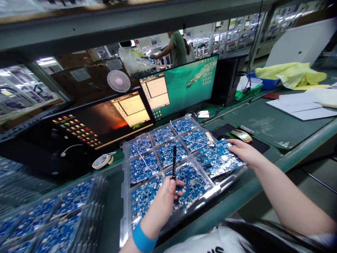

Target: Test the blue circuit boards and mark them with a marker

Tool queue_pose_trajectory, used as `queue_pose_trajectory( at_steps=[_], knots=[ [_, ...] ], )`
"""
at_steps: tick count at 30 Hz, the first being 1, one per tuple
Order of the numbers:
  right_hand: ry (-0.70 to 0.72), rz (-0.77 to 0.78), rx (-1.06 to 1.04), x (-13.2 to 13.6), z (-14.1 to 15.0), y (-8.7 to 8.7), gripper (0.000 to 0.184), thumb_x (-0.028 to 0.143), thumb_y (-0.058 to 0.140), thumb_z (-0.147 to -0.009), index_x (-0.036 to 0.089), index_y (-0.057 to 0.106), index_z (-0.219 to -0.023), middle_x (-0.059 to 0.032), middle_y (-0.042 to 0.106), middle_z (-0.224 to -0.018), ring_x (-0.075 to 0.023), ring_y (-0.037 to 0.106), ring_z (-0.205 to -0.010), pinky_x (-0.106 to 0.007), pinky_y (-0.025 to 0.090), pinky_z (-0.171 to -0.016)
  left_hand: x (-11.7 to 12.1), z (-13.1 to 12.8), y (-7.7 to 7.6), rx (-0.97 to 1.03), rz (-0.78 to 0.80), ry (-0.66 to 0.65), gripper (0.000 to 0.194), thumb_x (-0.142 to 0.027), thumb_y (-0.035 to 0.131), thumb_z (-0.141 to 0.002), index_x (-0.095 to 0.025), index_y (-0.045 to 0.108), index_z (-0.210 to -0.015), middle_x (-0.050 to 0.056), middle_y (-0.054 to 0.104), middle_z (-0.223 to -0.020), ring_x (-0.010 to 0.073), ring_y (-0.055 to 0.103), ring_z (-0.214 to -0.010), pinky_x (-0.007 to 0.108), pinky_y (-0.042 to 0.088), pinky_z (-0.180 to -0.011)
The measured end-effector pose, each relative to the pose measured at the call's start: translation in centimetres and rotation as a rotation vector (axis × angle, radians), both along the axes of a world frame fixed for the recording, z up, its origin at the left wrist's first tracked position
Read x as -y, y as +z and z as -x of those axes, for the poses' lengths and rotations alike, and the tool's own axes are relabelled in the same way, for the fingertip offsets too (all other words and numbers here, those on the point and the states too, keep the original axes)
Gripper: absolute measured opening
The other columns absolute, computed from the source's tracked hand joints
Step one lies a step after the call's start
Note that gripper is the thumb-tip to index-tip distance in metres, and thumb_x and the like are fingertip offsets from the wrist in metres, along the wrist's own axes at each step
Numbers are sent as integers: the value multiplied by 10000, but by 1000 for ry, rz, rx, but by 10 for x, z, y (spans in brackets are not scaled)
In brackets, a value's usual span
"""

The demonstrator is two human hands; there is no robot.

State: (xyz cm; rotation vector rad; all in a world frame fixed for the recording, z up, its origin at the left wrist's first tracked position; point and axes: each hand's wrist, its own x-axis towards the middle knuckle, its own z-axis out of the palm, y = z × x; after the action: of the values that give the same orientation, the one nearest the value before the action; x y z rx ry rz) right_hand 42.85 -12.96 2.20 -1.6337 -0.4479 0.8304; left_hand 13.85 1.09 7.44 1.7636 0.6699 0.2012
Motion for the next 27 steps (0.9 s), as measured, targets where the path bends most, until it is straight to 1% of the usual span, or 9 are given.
queue_pose_trajectory(
  at_steps=[2,4,11,13,17,19,22,25,27],
  knots=[
    [8,1,9,1,1,0,469,297,471,-743,184,367,-1186,-38,624,-778,-155,600,-690,-239,488,-578,2,-1,-2,-9,16,-40,510,-579,189,-815,-175,487,-904,73,549,-978,179,527,-802,324,412,-742],
    [7,2,17,2,1,1,477,304,471,-741,185,364,-1190,-36,625,-775,-153,600,-683,-239,489,-575,3,-2,-4,1,2,-48,504,-567,189,-822,-171,487,-910,81,549,-984,188,519,-840,330,401,-780],
    [-33,-27,-24,4,0,3,456,275,482,-735,185,378,-1170,-35,622,-781,-147,599,-666,-226,486,-557,6,0,-2,5,-138,-45,440,-540,256,-824,-181,497,-906,72,541,-927,203,493,-878,345,390,-806],
    [-38,-18,-11,3,1,2,445,277,482,-737,185,386,-1161,-36,617,-767,-151,597,-664,-227,485,-551,6,-1,-4,44,-78,-20,445,-553,263,-816,-179,497,-879,71,536,-916,203,491,-889,350,386,-821],
    [-33,9,6,0,7,2,442,290,461,-746,188,380,-1168,-44,616,-788,-164,599,-686,-237,489,-552,4,-4,-15,172,208,124,511,-605,214,-797,-165,469,-829,81,543,-882,202,510,-901,362,395,-830],
    [-37,15,4,-1,9,3,448,292,455,-746,188,376,-1175,-47,619,-806,-167,601,-697,-237,490,-553,3,-4,-18,197,273,174,543,-636,207,-777,-161,463,-829,85,548,-875,204,512,-910,359,397,-832],
    [-54,10,-6,0,8,4,459,299,458,-743,193,379,-1183,-53,622,-861,-174,604,-718,-242,493,-555,2,-4,-13,230,255,192,579,-677,208,-744,-162,462,-813,89,554,-873,210,513,-908,349,401,-824],
    [-98,-26,-18,0,2,3,468,289,474,-728,191,392,-1178,-62,608,-948,-186,601,-761,-259,499,-579,0,-4,-1,270,230,192,596,-693,178,-733,-170,456,-794,87,562,-865,216,517,-892,354,399,-818],
    [-129,-66,-38,-1,-3,3,464,277,479,-721,181,405,-1169,-68,604,-965,-193,599,-777,-272,501,-603,-2,-6,7,297,218,195,622,-709,146,-720,-172,454,-787,85,565,-853,220,521,-879,360,400,-809]
  ],
)
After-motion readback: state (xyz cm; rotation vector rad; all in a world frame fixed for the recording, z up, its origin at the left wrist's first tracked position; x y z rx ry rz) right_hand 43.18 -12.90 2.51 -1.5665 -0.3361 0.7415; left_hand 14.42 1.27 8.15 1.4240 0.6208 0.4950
